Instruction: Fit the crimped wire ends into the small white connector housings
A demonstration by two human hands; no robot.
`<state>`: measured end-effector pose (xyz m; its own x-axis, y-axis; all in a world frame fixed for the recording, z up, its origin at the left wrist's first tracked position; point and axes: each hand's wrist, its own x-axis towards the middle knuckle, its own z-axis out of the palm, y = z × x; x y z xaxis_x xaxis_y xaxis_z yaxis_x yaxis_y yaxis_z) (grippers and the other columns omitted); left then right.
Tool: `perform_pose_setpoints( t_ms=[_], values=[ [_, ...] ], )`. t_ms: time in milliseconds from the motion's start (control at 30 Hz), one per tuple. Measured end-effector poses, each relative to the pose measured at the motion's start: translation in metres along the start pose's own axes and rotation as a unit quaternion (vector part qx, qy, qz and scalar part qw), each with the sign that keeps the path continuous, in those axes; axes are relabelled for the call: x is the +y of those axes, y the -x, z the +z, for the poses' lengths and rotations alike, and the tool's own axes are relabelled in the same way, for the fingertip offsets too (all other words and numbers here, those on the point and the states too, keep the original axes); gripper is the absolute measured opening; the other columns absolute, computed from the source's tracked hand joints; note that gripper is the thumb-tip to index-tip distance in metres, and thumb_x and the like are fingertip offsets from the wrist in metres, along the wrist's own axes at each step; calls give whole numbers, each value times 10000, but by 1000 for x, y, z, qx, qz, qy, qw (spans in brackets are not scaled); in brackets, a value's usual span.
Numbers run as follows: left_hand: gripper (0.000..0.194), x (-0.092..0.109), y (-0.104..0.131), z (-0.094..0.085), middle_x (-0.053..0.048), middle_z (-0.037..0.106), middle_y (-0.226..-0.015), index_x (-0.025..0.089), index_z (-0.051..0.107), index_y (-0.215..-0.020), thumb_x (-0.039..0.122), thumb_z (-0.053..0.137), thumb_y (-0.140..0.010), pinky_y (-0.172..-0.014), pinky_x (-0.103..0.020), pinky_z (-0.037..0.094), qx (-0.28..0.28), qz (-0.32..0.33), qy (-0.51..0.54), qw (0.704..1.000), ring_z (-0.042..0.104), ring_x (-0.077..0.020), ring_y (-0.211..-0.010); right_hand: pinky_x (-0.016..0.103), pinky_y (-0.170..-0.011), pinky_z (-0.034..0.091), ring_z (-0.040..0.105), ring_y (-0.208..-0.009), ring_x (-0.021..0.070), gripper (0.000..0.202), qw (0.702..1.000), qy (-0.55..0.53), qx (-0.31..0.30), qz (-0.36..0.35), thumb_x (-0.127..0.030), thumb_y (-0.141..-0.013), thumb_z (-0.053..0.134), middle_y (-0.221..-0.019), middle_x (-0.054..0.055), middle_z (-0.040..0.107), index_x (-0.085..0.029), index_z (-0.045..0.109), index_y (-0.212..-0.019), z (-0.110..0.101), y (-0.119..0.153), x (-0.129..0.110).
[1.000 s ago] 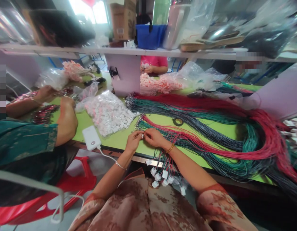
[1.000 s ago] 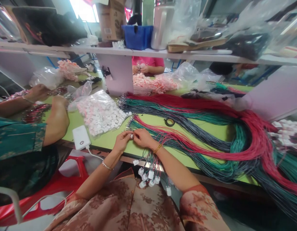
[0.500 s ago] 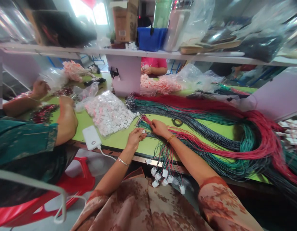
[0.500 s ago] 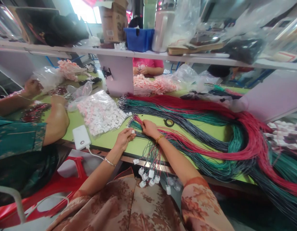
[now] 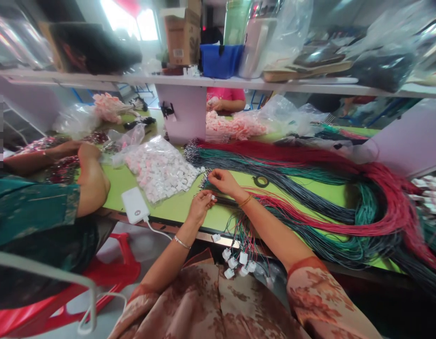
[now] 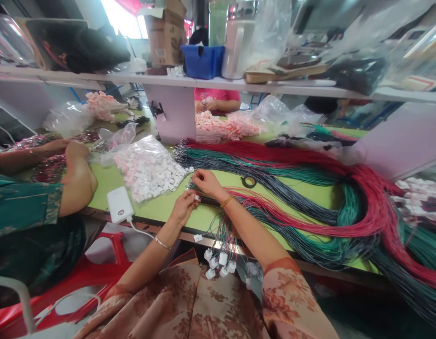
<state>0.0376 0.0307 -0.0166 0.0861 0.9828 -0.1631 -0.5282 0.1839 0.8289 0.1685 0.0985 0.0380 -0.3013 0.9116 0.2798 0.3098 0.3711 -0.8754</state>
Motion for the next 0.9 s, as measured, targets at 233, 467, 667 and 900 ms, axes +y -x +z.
perform_pose_setpoints(
  t_ms=[233,467,667,900],
  values=[
    [299,2,2,-1,-45,691,-839,149,638,-845,306,808,-655,-633,-228,457,-20,-9,35,999,608,-100,-675,217,-554,356,440,-571,95,135,1000,13,-24,9,-292,-762,550,-645,-22,549,-160,573,-754,-12,50,5],
    [301,2,-2,-1,-55,693,-887,155,624,-840,322,797,-660,-618,-236,442,-21,-18,24,999,582,-99,-659,223,-575,365,464,-594,109,71,994,105,-7,-19,-229,-741,529,-669,4,585,-169,555,-714,-14,74,8],
    [354,0,1,2,-33,675,-814,153,618,-833,360,819,-627,-598,-218,425,-19,-9,-2,1000,572,-85,-631,247,-620,359,485,-643,133,50,979,193,-10,-71,-199,-748,526,-705,34,590,-165,562,-739,-12,73,3],
    [389,-5,2,2,-7,645,-695,140,620,-821,386,831,-607,-577,-211,412,10,2,-43,999,575,-83,-594,237,-588,341,485,-607,126,116,984,167,-44,-36,-235,-816,513,-706,32,608,-157,585,-771,-5,71,15]
  ],
)
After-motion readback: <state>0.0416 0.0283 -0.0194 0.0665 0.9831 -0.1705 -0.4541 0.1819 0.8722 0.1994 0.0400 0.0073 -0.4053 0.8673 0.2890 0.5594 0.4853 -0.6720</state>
